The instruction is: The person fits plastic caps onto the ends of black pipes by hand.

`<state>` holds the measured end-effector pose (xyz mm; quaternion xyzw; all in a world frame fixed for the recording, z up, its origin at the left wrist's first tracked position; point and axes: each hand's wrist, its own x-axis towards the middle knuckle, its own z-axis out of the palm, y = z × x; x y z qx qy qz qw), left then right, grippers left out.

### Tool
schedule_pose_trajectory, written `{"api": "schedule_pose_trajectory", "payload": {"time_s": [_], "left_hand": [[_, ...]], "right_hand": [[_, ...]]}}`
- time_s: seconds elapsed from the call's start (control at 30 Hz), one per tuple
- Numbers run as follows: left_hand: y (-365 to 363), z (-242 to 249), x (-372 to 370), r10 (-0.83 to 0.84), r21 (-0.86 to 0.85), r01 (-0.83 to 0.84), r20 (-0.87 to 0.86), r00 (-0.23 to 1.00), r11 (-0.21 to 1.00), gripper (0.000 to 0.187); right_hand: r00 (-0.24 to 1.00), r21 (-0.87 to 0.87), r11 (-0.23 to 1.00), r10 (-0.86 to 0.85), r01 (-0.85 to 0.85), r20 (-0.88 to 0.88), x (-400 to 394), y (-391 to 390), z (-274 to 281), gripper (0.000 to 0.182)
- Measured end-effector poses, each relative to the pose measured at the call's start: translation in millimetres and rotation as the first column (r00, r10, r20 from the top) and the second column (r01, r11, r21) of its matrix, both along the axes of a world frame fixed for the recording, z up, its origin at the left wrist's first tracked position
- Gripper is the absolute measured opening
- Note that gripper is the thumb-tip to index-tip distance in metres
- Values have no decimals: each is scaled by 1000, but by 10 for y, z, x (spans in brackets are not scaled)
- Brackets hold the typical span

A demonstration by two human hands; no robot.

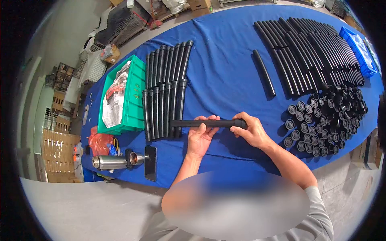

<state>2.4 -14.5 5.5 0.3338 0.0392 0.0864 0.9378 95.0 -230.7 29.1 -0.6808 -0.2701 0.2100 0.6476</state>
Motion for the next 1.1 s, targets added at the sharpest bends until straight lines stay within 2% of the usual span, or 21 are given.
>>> {"api": "schedule_pose_trajectory", "payload": {"time_s": [0.03, 0.07, 0.13, 0.23, 0.3, 0.33, 0.53, 0.83, 1.03, 1.1], "left_hand": [[-26, 35, 3, 15, 2, -15, -19, 1000, 1000, 24], [-39, 61, 30, 27, 4, -27, -32, 999, 1000, 24], [-19, 14, 30, 23, 11, -22, -34, 999, 1000, 24], [8, -28, 22, 3, 4, -3, -10, 1000, 1000, 24], [18, -40, 19, -10, 6, 10, 9, 1000, 1000, 23], [17, -44, 20, -16, 14, 16, 13, 1000, 1000, 23], [-1, -35, 18, -12, 53, 12, 7, 1000, 999, 22], [-13, 3, 8, -20, 34, 22, -39, 999, 999, 22], [-16, 25, 11, -18, 20, 19, -49, 999, 1000, 22], [-5, 25, 18, -19, -1, 19, -38, 999, 1000, 24]], "right_hand": [[1000, 5, 1000, 3, -2, -23, 5, -8, 4, 35], [978, -4, 999, -35, 37, 205, 39, 0, -11, 35], [786, -4, 993, -90, 117, 612, 82, 16, -41, 36], [927, -8, 997, -73, 81, 368, 9, -10, 45, 34], [1000, 14, 1000, 11, -11, 13, 36, -6, 10, 33], [984, 38, 998, 56, -50, -167, 41, -8, 4, 32], [999, -29, 999, 32, -33, -21, 28, -31, 44, 29], [994, -26, 994, 106, -106, 21, 57, -65, 50, 31], [996, -15, 996, 84, -83, 22, 68, -48, 57, 33], [978, -45, 998, 46, -38, 202, 68, -50, 48, 37]]}}
